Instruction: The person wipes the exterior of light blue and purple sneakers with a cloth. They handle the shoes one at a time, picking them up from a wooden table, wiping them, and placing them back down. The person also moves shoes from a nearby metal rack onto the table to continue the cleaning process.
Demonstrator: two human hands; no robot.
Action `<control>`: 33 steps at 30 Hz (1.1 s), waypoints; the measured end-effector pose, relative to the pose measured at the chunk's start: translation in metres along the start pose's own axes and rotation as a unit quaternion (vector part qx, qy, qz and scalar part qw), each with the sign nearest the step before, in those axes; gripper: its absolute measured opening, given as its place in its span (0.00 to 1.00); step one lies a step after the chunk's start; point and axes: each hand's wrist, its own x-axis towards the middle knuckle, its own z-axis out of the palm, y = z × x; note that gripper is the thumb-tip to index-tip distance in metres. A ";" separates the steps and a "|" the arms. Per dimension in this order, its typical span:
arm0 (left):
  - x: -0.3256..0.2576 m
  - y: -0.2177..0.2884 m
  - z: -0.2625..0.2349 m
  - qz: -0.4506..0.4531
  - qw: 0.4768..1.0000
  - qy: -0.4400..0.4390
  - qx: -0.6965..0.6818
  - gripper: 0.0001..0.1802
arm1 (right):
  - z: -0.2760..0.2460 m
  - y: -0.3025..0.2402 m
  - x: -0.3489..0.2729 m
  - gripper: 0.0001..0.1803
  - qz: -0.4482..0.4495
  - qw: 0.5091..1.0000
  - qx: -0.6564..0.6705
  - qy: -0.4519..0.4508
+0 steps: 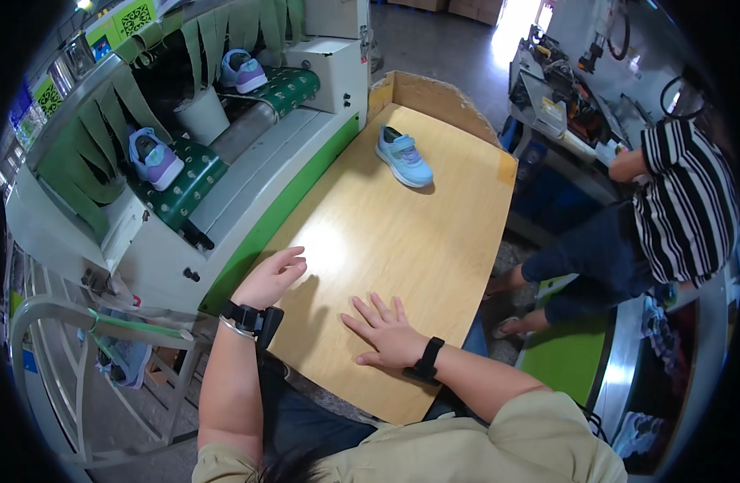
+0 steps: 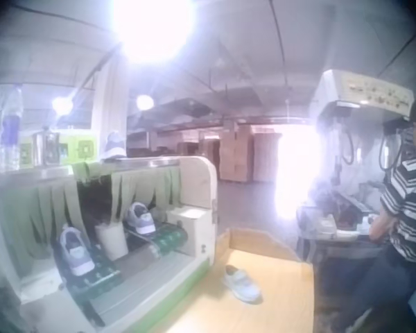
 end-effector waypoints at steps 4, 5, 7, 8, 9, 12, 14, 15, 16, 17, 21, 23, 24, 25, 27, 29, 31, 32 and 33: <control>0.002 0.004 0.001 0.008 1.000 -0.003 -0.009 0.31 | -0.007 0.021 0.011 0.51 -0.039 0.999 -0.015 -0.004; 0.001 0.004 0.001 0.008 1.000 -0.004 -0.011 0.31 | -0.009 0.035 0.022 0.52 -0.036 0.999 0.030 0.013; 0.000 0.005 0.001 0.008 1.000 -0.002 -0.003 0.31 | -0.021 0.078 0.056 0.54 -0.028 0.991 0.119 0.049; 0.000 0.005 0.001 0.008 1.000 -0.001 0.000 0.32 | -0.036 0.100 0.077 0.55 0.016 0.976 0.199 0.084; -0.001 0.004 0.000 0.005 1.000 0.001 -0.002 0.32 | -0.060 0.120 0.099 0.55 0.057 0.953 0.275 0.116; -0.008 0.002 -0.005 -0.002 1.000 0.018 0.006 0.32 | -0.143 0.176 0.164 0.56 0.156 0.900 0.238 0.329; -0.008 0.008 -0.005 0.005 0.999 0.025 0.027 0.32 | -0.192 0.223 0.198 0.56 0.312 0.829 0.225 0.405; -0.009 0.006 -0.006 0.006 0.999 0.029 0.016 0.32 | -0.202 0.234 0.210 0.54 0.360 0.806 0.251 0.398; -0.009 0.003 -0.005 0.010 0.999 0.032 0.004 0.32 | -0.208 0.247 0.218 0.53 0.408 0.778 0.275 0.390; 0.011 0.014 0.008 0.052 0.999 -0.002 -0.012 0.31 | -0.209 0.311 0.187 0.52 0.332 0.792 0.342 0.382; -0.005 0.014 0.000 0.023 0.999 0.022 0.029 0.32 | -0.172 0.232 0.224 0.37 0.181 0.858 0.292 0.381; -0.005 0.011 -0.001 0.019 1.000 0.013 0.018 0.32 | -0.163 0.180 0.220 0.29 0.067 0.891 0.322 0.313; -0.008 0.001 -0.006 0.009 1.000 0.018 0.012 0.31 | -0.159 0.135 0.213 0.25 0.046 0.876 0.424 0.226; 0.007 0.001 0.003 0.025 0.999 0.006 0.023 0.32 | -0.140 0.150 0.198 0.20 -0.077 0.921 0.222 0.310; 0.022 -0.003 0.015 0.025 0.999 0.011 0.036 0.34 | -0.098 0.133 0.174 0.15 -0.092 0.918 0.119 0.366; 0.036 -0.010 0.026 0.057 0.994 0.057 0.075 0.36 | -0.080 0.128 0.160 0.18 -0.119 0.904 0.160 0.379; 0.031 0.000 0.026 0.023 0.996 0.053 0.074 0.36 | -0.086 0.109 0.154 0.20 -0.057 0.922 0.168 0.343; 0.033 -0.024 0.019 0.019 0.995 0.073 0.071 0.36 | -0.096 0.086 0.156 0.20 0.002 0.932 0.163 0.325; 0.026 -0.005 0.023 -0.011 0.996 0.048 0.076 0.36 | -0.103 0.078 0.153 0.22 0.060 0.922 0.169 0.345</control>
